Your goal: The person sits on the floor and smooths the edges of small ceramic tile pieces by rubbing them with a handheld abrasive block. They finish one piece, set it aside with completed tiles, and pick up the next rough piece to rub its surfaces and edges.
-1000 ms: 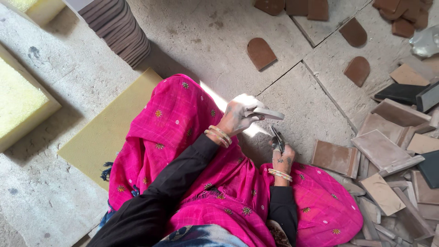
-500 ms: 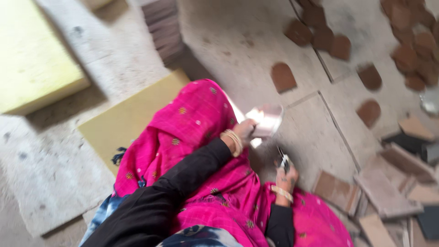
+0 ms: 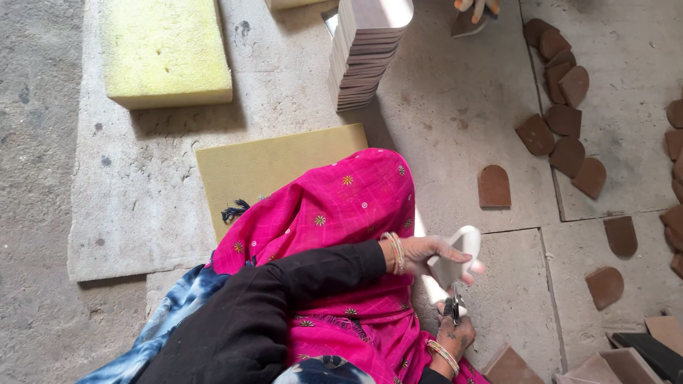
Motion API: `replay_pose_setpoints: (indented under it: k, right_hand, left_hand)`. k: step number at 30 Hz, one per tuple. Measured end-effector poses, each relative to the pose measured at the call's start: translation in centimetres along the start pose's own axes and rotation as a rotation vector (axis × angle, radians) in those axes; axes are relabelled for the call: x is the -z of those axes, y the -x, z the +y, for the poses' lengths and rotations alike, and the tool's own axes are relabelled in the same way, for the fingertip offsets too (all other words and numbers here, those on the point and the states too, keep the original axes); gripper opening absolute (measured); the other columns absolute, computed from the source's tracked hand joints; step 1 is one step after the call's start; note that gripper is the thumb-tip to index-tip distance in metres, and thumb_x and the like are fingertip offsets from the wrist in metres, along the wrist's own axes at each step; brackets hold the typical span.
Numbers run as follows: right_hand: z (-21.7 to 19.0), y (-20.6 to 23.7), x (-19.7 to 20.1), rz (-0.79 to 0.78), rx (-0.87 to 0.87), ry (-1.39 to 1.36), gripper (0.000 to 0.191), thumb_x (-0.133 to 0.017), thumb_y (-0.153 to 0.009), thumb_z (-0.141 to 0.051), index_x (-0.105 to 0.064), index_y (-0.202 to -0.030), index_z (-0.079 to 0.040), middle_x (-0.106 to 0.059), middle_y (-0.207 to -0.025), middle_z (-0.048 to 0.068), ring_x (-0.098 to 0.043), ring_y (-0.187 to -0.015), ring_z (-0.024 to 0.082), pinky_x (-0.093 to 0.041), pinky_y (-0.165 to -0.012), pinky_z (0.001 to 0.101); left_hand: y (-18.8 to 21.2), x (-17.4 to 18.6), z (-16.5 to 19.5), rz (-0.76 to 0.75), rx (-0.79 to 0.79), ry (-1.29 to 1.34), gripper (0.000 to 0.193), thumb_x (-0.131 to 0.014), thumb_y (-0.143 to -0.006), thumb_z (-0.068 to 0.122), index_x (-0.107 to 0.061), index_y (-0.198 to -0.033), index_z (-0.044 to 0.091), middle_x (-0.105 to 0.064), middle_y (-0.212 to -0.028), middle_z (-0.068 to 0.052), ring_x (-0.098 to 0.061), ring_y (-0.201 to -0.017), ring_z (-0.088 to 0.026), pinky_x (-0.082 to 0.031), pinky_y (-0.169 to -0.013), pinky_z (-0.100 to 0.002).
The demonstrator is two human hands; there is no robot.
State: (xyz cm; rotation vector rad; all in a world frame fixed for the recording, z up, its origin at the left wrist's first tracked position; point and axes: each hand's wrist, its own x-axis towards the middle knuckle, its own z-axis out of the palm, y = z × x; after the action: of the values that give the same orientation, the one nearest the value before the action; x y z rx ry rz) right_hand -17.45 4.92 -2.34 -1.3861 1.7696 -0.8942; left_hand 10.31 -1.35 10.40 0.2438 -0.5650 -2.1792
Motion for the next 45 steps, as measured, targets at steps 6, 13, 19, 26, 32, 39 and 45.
replay_pose_setpoints:
  k: [6,13,19,26,32,39,45]
  right_hand:
    - [1.4,-0.4,0.3,-0.065,0.061,-0.062,0.026,-0.053,-0.086,0.008,-0.065,-0.106,0.018,-0.077,-0.097,0.019,-0.077,-0.083,0.023,-0.063,-0.077,0.0342]
    - [1.6,-1.0,-0.3,0.001,0.094,0.241,0.04,-0.072,-0.075,0.008,-0.07,-0.115,0.01,-0.074,-0.09,0.023,-0.071,-0.076,0.029,-0.055,-0.072,0.0407]
    - [2.0,-0.9,-0.5,0.009,0.066,0.241,0.041,-0.073,-0.075,0.005,-0.07,-0.116,0.008,-0.074,-0.091,0.023,-0.071,-0.078,0.03,-0.055,-0.072,0.041]
    - [3.0,-0.4,-0.4,0.011,0.047,0.244,0.041,-0.075,-0.076,0.002,-0.07,-0.117,0.006,-0.074,-0.092,0.023,-0.072,-0.08,0.031,-0.055,-0.073,0.0414]
    - [3.6,-0.3,-0.5,0.027,0.036,0.326,0.04,-0.077,-0.077,0.0,-0.07,-0.116,0.005,-0.073,-0.093,0.024,-0.073,-0.082,0.033,-0.055,-0.075,0.043]
    - [3.8,-0.1,-0.4,-0.013,-0.021,0.335,0.034,-0.075,-0.082,-0.001,-0.068,-0.114,0.007,-0.073,-0.091,0.025,-0.072,-0.08,0.034,-0.056,-0.074,0.0435]
    - [3.8,-0.1,-0.3,-0.009,-0.02,0.135,0.03,-0.061,-0.083,-0.001,-0.067,-0.11,0.01,-0.07,-0.083,0.027,-0.066,-0.07,0.039,-0.053,-0.067,0.0463]
  left_hand:
    - [3.5,0.0,16.3,0.165,-0.746,-1.366,0.107,-0.085,-0.077,0.066,-0.04,-0.15,0.001,-0.058,-0.132,-0.01,-0.06,-0.122,-0.026,-0.052,-0.103,-0.04]
    - [8.9,1.6,38.9,0.958,-0.333,-1.949,0.098,-0.088,-0.07,0.071,-0.055,-0.136,0.007,-0.066,-0.119,-0.015,-0.066,-0.104,-0.028,-0.051,-0.084,-0.043]
    - [7.5,5.4,42.0,1.008,-0.011,-2.137,0.092,-0.095,-0.062,0.06,-0.065,-0.128,0.003,-0.071,-0.109,-0.017,-0.071,-0.095,-0.033,-0.056,-0.083,-0.039]
    - [8.5,9.0,41.2,1.008,-0.155,-2.14,0.105,-0.103,-0.045,0.056,-0.065,-0.128,0.005,-0.07,-0.113,-0.015,-0.069,-0.101,-0.031,-0.055,-0.087,-0.034]
    - [9.6,9.1,41.7,0.94,-0.148,-2.233,0.106,-0.104,-0.046,0.056,-0.065,-0.13,0.004,-0.07,-0.117,-0.016,-0.069,-0.104,-0.035,-0.054,-0.091,-0.036]
    - [9.4,9.2,41.6,1.04,-0.082,-2.215,0.116,-0.103,-0.044,0.06,-0.06,-0.135,0.003,-0.069,-0.118,-0.019,-0.069,-0.105,-0.038,-0.055,-0.09,-0.037]
    - [9.4,9.5,41.5,1.109,0.015,-2.105,0.107,-0.1,-0.047,0.061,-0.064,-0.131,0.005,-0.071,-0.114,-0.019,-0.071,-0.099,-0.037,-0.058,-0.083,-0.04]
